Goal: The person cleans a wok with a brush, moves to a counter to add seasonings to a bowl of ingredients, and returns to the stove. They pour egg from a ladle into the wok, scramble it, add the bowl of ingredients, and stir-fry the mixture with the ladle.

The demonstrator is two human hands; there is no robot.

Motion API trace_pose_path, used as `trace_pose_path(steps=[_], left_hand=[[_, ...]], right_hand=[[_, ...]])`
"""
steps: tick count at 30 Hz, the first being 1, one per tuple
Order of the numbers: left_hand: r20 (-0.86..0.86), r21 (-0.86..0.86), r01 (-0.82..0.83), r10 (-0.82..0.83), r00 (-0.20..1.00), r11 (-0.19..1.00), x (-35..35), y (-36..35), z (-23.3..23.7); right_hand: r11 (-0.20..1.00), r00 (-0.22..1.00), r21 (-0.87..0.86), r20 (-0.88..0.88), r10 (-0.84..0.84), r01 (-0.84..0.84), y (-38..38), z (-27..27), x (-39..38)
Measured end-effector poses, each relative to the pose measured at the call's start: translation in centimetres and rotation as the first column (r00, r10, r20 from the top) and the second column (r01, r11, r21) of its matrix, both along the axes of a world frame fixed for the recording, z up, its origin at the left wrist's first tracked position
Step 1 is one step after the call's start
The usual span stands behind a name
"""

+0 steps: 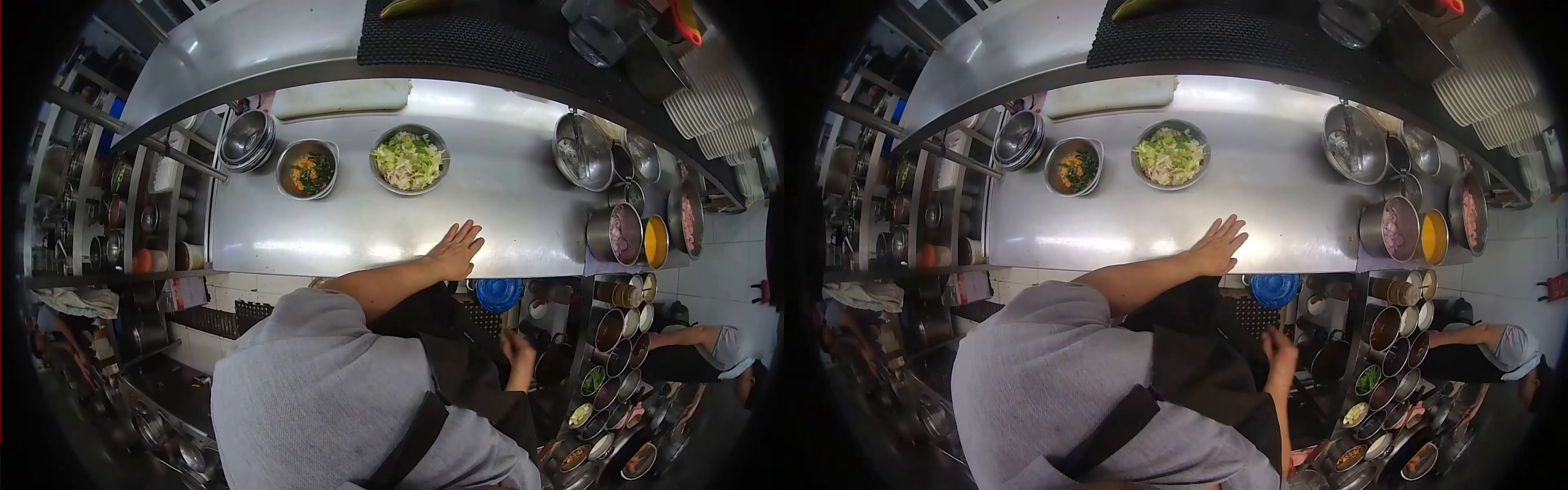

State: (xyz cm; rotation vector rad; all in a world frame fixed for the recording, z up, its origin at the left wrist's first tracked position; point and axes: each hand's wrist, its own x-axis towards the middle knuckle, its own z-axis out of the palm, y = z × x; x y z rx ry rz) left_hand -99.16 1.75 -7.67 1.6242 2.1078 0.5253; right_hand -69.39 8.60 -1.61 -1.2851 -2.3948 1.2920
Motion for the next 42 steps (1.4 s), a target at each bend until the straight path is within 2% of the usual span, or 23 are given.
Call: trace_pose_path(steps=[2, 5, 7, 8, 10, 11, 12, 13, 16, 17, 19, 21, 23, 25, 27, 28, 29, 30, 32, 35, 37, 39, 42], left_hand=[[-0.032, 0.011, -0.024, 0.024, 0.999, 1.000, 0.4, 0.2, -0.5], [-0.010, -0.005, -0.007, 0.007, 1.000, 1.000, 0.2, 0.3, -0.1], [-0.008, -0.025, 0.040, -0.040, 0.999, 0.999, 0.1, 0.4, -0.3], [-0.005, -0.033, 0.051, -0.051, 0.999, 0.998, -0.3, 0.4, -0.4], [-0.046, 0.022, 0.095, -0.094, 0.995, 0.995, -1.4, -0.3, -1.1], [0.320, 0.152, -0.144, 0.089, 0.943, 0.978, -2.2, -0.9, -1.4], [0.656, 0.184, -0.405, 0.195, 0.729, 0.896, -3.3, -1.3, -1.8], [0.733, 0.092, -0.549, 0.317, 0.602, 0.830, -4.4, -2.5, -2.6], [0.855, -0.237, -0.869, 0.519, 0.026, 0.434, -7.8, -7.1, -0.9], [0.868, -0.242, -0.904, 0.495, -0.040, 0.352, -9.7, -8.4, -1.0], [0.881, -0.241, -0.931, 0.465, -0.092, 0.273, -12.3, -10.0, 0.3], [0.905, -0.252, -0.945, 0.396, -0.154, 0.208, -14.2, -9.8, 2.6], [0.876, -0.258, -0.918, 0.475, -0.090, 0.302, -16.3, -8.9, 2.2], [0.841, -0.276, -0.880, 0.540, -0.027, 0.386, -16.9, -8.0, 2.0], [0.764, -0.263, -0.932, 0.644, -0.041, 0.251, -16.7, -6.5, 2.2], [0.761, -0.269, -0.927, 0.648, -0.038, 0.262, -17.2, -6.0, 1.5], [0.726, -0.263, -0.941, 0.686, -0.048, 0.212, -17.7, -5.7, 0.6], [0.689, -0.252, -0.954, 0.722, -0.060, 0.160, -18.0, -5.7, 0.1], [0.692, -0.266, -0.949, 0.719, -0.065, 0.170, -17.6, -5.2, 0.6], [0.686, -0.275, -0.951, 0.722, -0.091, 0.142, -16.2, -3.5, 1.0], [0.683, -0.277, -0.949, 0.725, -0.083, 0.152, -15.0, -2.6, 1.1], [0.674, -0.272, -0.950, 0.735, -0.074, 0.154, -13.3, -1.2, 1.5], [0.628, -0.308, -0.940, 0.773, -0.087, 0.145, -10.9, 0.5, 2.6]], right_hand=[[0.995, 0.995, 0.059, -0.073, -0.075, 0.079, 0.4, 10.0, -4.5], [0.918, 0.864, 0.397, -0.470, 0.179, 0.026, 0.2, 23.0, -6.3], [0.800, 0.533, 0.599, -0.688, 0.492, 0.036, -0.5, 27.8, -5.4], [0.776, 0.252, 0.604, -0.734, 0.631, -0.183, 0.7, 29.8, -4.5], [0.693, -0.031, 0.714, -0.698, 0.715, -0.097, 0.0, 33.4, -7.2], [0.702, -0.031, 0.709, -0.705, 0.709, -0.066, 0.0, 34.2, -6.9], [0.698, -0.044, 0.676, -0.725, 0.688, -0.236, 0.1, 34.9, -6.5], [0.666, -0.058, 0.626, -0.744, 0.665, -0.405, 0.2, 35.0, -6.0], [0.698, -0.115, 0.686, -0.726, 0.679, -0.206, 0.3, 34.0, -4.2], [0.699, -0.122, 0.689, -0.724, 0.679, -0.191, 0.5, 33.7, -3.8], [0.656, -0.114, 0.753, -0.657, 0.745, -0.049, 0.9, 33.2, -2.9], [0.653, -0.111, 0.751, -0.660, 0.743, -0.096, 1.2, 33.2, -1.3], [0.653, -0.092, 0.741, -0.669, 0.737, -0.155, 1.8, 32.4, 1.2], [0.559, 0.016, 0.818, -0.562, 0.827, -0.132, 2.8, 30.5, 3.6], [0.660, 0.225, 0.746, -0.630, 0.743, -0.092, 2.3, 28.7, 5.3], [0.724, 0.307, 0.685, -0.708, 0.635, 0.083, 1.5, 27.5, 5.3], [0.829, 0.382, 0.554, -0.784, 0.489, 0.076, 1.5, 25.5, 6.6], [0.839, 0.599, 0.491, -0.753, 0.273, 0.234, 0.4, 24.4, 8.0], [0.956, 0.730, 0.164, -0.680, -0.068, 0.242, 0.9, 20.1, 10.2], [0.882, 0.755, -0.259, -0.455, -0.472, 0.394, 1.6, 10.9, 12.8], [0.866, 0.836, -0.242, -0.245, -0.491, 0.438, 1.5, 3.1, 16.1], [0.910, 0.906, 0.039, 0.093, -0.414, 0.412, 0.0, -3.4, 20.0], [0.946, 0.861, -0.012, 0.417, -0.290, 0.324, -3.7, -8.7, 25.5]])
